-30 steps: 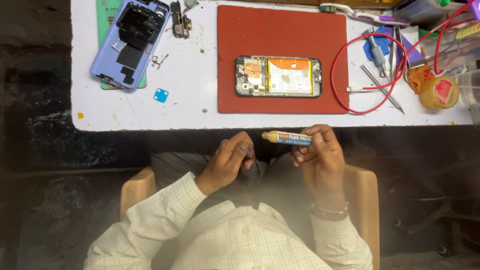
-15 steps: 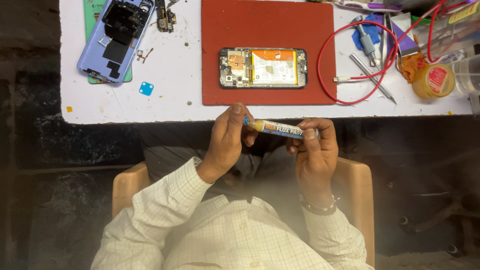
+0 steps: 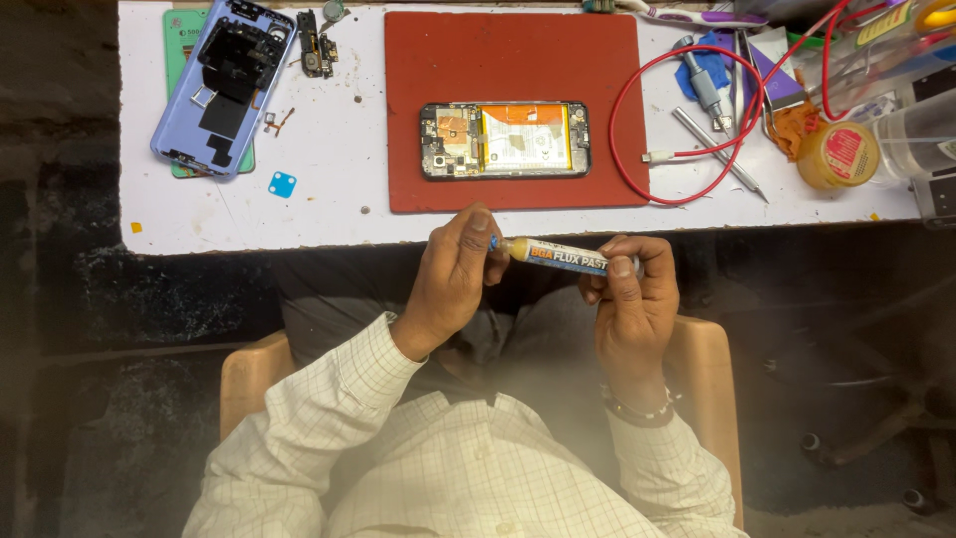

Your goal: The person works on a disassembled smartphone on a red mat, using a metal pry tool to lift and press the battery inside the phone body. They then connect a red charging cable to the phone, hold it while the screen shows a charging indicator, and press the screen assembly back onto the body.

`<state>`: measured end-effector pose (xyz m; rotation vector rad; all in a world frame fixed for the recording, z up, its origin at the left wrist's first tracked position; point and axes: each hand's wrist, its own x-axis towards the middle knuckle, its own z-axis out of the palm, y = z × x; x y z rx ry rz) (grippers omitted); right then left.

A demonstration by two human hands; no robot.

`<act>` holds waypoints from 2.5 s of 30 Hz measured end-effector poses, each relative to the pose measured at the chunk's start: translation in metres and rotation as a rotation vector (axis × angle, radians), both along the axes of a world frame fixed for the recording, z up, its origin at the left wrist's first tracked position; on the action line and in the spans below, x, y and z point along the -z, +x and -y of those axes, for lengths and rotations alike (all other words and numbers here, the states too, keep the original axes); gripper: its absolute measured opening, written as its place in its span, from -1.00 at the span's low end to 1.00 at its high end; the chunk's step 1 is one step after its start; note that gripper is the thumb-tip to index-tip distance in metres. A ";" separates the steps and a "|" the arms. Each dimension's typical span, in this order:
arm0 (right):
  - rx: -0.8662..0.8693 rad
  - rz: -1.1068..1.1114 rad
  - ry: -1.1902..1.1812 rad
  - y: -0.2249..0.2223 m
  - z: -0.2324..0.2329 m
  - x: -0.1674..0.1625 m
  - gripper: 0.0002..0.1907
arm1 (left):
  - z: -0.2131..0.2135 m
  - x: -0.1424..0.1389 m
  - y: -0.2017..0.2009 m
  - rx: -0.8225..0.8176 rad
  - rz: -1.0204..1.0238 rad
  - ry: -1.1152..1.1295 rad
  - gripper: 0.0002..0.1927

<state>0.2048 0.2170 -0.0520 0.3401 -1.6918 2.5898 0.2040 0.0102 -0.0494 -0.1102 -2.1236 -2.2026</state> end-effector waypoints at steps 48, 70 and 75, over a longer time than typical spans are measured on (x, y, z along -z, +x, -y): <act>0.463 -0.668 1.265 -0.204 -0.060 -0.046 -0.55 | 0.052 -0.003 -0.033 -0.404 -0.410 -0.841 -0.58; 0.367 -0.722 1.707 -0.184 -0.076 -0.040 -0.85 | 0.058 0.001 -0.036 -0.405 -0.367 -0.840 -0.55; 0.372 -0.732 1.378 -0.195 -0.087 -0.052 -0.81 | 0.057 0.000 -0.036 -0.403 -0.361 -0.871 -0.55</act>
